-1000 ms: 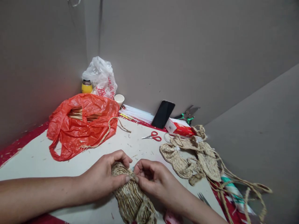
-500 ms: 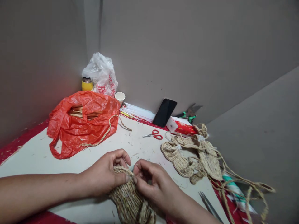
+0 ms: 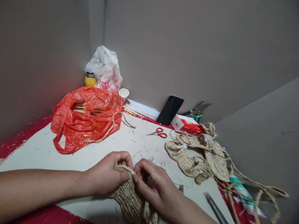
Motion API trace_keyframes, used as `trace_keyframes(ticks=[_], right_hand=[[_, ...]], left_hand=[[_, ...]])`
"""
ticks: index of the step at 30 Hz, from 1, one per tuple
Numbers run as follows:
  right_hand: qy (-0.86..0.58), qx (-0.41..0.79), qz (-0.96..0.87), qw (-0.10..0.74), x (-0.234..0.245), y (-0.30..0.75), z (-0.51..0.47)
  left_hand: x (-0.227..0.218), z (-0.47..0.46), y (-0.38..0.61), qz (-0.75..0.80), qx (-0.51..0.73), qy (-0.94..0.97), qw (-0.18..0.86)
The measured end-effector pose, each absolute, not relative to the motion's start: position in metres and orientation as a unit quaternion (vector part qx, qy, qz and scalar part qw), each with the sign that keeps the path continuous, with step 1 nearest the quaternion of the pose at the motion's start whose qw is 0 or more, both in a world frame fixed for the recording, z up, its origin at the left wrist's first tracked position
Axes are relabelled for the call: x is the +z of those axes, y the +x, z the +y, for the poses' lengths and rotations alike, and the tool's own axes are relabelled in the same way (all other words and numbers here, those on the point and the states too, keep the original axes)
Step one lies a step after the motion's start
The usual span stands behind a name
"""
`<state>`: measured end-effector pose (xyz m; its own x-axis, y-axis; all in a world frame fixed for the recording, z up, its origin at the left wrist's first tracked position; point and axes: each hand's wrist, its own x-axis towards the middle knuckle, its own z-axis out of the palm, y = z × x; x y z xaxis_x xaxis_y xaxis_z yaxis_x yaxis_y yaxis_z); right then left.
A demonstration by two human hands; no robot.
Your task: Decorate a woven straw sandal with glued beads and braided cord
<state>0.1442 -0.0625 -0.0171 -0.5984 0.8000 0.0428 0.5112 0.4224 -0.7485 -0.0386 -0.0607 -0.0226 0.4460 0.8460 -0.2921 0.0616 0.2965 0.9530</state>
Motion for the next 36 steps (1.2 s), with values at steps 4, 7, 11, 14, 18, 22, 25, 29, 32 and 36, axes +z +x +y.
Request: trace_keyframes(ticks=[4, 7, 11, 14, 18, 22, 25, 29, 32, 36], right_hand=[[-0.386, 0.362, -0.825, 0.199, -0.013, 0.143, -0.064], [-0.403, 0.360, -0.819, 0.195, -0.010, 0.142, -0.066], [-0.429, 0.380, -0.801, 0.176, -0.011, 0.141, -0.068], [-0.440, 0.385, -0.788, 0.191, -0.015, 0.141, -0.069], [-0.452, 0.369, -0.785, 0.208, -0.019, 0.143, -0.070], [-0.460, 0.351, -0.789, 0.206, -0.019, 0.145, -0.070], [-0.467, 0.346, -0.789, 0.200, -0.018, 0.146, -0.070], [-0.477, 0.350, -0.783, 0.192, -0.018, 0.145, -0.070], [-0.480, 0.356, -0.778, 0.193, -0.016, 0.145, -0.071], [-0.475, 0.350, -0.781, 0.203, -0.013, 0.146, -0.074]], left_hand=[[-0.024, -0.061, -0.038, 0.431, 0.292, 0.519, 0.678], [-0.022, -0.060, -0.039, 0.458, 0.263, 0.524, 0.668], [-0.017, -0.058, -0.040, 0.477, 0.248, 0.544, 0.644], [-0.014, -0.055, -0.041, 0.461, 0.256, 0.525, 0.668], [-0.016, -0.049, -0.044, 0.433, 0.269, 0.465, 0.724], [-0.018, -0.044, -0.048, 0.393, 0.260, 0.443, 0.763], [-0.019, -0.040, -0.052, 0.362, 0.233, 0.450, 0.783], [-0.020, -0.035, -0.058, 0.345, 0.204, 0.440, 0.804], [-0.022, -0.030, -0.063, 0.316, 0.189, 0.416, 0.832], [-0.024, -0.027, -0.065, 0.279, 0.166, 0.440, 0.837]])
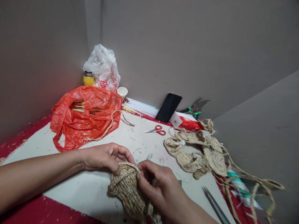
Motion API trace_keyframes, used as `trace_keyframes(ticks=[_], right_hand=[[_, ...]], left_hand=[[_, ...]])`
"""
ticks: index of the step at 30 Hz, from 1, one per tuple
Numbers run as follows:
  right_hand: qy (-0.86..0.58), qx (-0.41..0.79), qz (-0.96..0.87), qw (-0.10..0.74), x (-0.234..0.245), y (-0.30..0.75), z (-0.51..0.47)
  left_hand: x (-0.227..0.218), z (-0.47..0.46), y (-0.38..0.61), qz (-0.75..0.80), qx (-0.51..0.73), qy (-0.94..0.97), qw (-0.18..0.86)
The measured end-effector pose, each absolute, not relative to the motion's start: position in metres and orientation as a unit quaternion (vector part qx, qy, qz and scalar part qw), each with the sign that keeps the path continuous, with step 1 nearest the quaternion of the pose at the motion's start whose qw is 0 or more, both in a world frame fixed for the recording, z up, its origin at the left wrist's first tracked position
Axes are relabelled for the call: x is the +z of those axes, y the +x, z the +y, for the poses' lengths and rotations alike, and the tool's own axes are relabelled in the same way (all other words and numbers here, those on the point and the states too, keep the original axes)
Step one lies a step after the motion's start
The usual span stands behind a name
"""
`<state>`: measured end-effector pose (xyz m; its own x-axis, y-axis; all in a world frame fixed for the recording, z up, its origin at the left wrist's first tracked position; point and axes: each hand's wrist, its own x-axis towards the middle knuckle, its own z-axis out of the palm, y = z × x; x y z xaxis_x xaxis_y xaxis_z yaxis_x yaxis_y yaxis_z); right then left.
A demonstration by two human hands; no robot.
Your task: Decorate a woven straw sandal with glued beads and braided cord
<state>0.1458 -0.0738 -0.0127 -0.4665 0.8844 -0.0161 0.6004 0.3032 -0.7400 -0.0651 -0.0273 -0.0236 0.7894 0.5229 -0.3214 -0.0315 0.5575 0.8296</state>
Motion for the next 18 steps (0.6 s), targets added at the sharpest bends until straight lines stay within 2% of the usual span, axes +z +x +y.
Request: trace_keyframes(ticks=[11, 18], right_hand=[[-0.477, 0.346, -0.780, 0.210, -0.017, 0.143, -0.077], [-0.483, 0.353, -0.769, 0.224, -0.018, 0.142, -0.080]], left_hand=[[-0.013, -0.045, -0.051, 0.355, 0.221, 0.550, 0.723], [-0.016, -0.055, -0.048, 0.379, 0.261, 0.519, 0.721]])
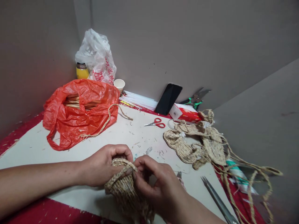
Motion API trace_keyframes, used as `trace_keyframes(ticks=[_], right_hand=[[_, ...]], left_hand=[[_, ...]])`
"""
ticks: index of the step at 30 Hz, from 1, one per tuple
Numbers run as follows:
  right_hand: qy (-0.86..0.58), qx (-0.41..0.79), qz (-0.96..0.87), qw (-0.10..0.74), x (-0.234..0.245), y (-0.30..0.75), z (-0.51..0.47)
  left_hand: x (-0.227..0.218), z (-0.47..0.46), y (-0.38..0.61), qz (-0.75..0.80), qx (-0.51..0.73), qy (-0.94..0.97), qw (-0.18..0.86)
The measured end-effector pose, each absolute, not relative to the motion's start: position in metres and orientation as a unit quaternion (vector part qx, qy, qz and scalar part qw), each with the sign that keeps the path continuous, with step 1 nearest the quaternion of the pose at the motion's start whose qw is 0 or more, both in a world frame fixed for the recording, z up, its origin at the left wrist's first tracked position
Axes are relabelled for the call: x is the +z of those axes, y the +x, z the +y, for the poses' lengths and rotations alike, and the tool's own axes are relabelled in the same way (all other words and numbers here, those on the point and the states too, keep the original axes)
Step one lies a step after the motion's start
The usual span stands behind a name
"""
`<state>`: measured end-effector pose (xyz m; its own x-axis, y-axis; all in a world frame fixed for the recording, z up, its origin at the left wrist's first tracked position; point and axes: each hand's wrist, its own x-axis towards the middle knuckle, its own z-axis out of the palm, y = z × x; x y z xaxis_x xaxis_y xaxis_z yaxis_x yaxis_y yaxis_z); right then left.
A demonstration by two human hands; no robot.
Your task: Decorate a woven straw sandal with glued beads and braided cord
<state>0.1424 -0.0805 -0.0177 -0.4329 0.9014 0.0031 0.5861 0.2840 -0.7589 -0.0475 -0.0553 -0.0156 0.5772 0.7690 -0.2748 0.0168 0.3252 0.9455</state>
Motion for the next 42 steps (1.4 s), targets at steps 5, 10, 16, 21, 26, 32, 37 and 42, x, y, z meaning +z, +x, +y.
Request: trace_keyframes(ticks=[5, 10, 16, 21, 26, 32, 37, 42], right_hand=[[-0.497, 0.390, -0.742, 0.223, -0.013, 0.138, -0.082], [-0.496, 0.534, -0.645, 0.231, -0.002, 0.139, -0.079], [-0.451, 0.668, -0.543, 0.234, 0.000, 0.150, -0.070], [-0.438, 0.694, -0.521, 0.235, -0.007, 0.154, -0.063], [-0.416, 0.706, -0.522, 0.237, -0.010, 0.158, -0.058], [-0.417, 0.605, -0.644, 0.214, -0.008, 0.157, -0.056], [-0.420, 0.538, -0.705, 0.193, -0.010, 0.156, -0.057], [-0.414, 0.548, -0.707, 0.169, -0.008, 0.157, -0.059]], left_hand=[[-0.020, -0.062, -0.050, 0.346, 0.292, 0.567, 0.688], [-0.017, -0.062, -0.051, 0.367, 0.291, 0.594, 0.654], [-0.013, -0.058, -0.049, 0.383, 0.298, 0.596, 0.640], [-0.014, -0.058, -0.047, 0.392, 0.280, 0.533, 0.696], [-0.015, -0.058, -0.046, 0.392, 0.271, 0.529, 0.702], [-0.016, -0.059, -0.046, 0.383, 0.247, 0.498, 0.738], [-0.020, -0.060, -0.045, 0.371, 0.218, 0.474, 0.768], [-0.023, -0.061, -0.044, 0.376, 0.205, 0.470, 0.772]])
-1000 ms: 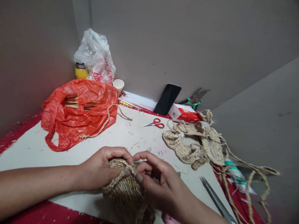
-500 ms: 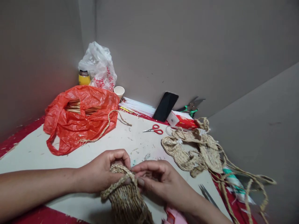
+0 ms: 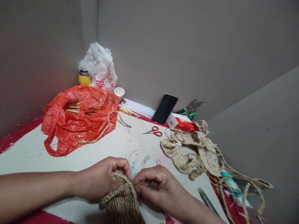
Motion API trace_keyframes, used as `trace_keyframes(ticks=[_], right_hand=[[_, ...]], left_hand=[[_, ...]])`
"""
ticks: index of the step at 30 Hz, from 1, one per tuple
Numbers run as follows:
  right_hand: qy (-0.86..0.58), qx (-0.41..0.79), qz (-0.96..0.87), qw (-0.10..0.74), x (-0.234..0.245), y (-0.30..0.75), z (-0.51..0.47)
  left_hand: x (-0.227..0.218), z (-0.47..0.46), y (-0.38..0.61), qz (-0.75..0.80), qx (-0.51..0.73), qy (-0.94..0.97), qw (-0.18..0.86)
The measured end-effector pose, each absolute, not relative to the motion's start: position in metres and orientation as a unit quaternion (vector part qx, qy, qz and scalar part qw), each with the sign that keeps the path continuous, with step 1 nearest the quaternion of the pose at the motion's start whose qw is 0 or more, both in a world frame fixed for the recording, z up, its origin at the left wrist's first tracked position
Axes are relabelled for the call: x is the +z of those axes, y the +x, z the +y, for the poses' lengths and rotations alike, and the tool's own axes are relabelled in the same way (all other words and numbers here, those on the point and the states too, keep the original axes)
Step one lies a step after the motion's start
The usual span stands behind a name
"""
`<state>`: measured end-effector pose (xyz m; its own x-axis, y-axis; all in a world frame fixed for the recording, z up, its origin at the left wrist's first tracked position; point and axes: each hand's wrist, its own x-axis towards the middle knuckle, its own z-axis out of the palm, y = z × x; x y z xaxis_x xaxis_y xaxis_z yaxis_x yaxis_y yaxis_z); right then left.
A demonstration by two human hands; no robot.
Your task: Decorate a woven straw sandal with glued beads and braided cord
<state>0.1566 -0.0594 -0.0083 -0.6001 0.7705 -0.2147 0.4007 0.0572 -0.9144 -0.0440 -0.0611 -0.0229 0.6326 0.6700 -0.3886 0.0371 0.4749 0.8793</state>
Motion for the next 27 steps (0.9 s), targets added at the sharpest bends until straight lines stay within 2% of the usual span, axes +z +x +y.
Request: trace_keyframes(ticks=[8, 18, 27], right_hand=[[-0.429, 0.598, -0.660, 0.151, -0.013, 0.157, -0.068], [-0.445, 0.616, -0.637, 0.129, -0.018, 0.158, -0.074], [-0.450, 0.605, -0.639, 0.154, -0.014, 0.157, -0.078]], left_hand=[[-0.030, -0.060, -0.048, 0.345, 0.175, 0.492, 0.780], [-0.035, -0.060, -0.045, 0.378, 0.191, 0.445, 0.789], [-0.029, -0.060, -0.047, 0.362, 0.206, 0.448, 0.791]])
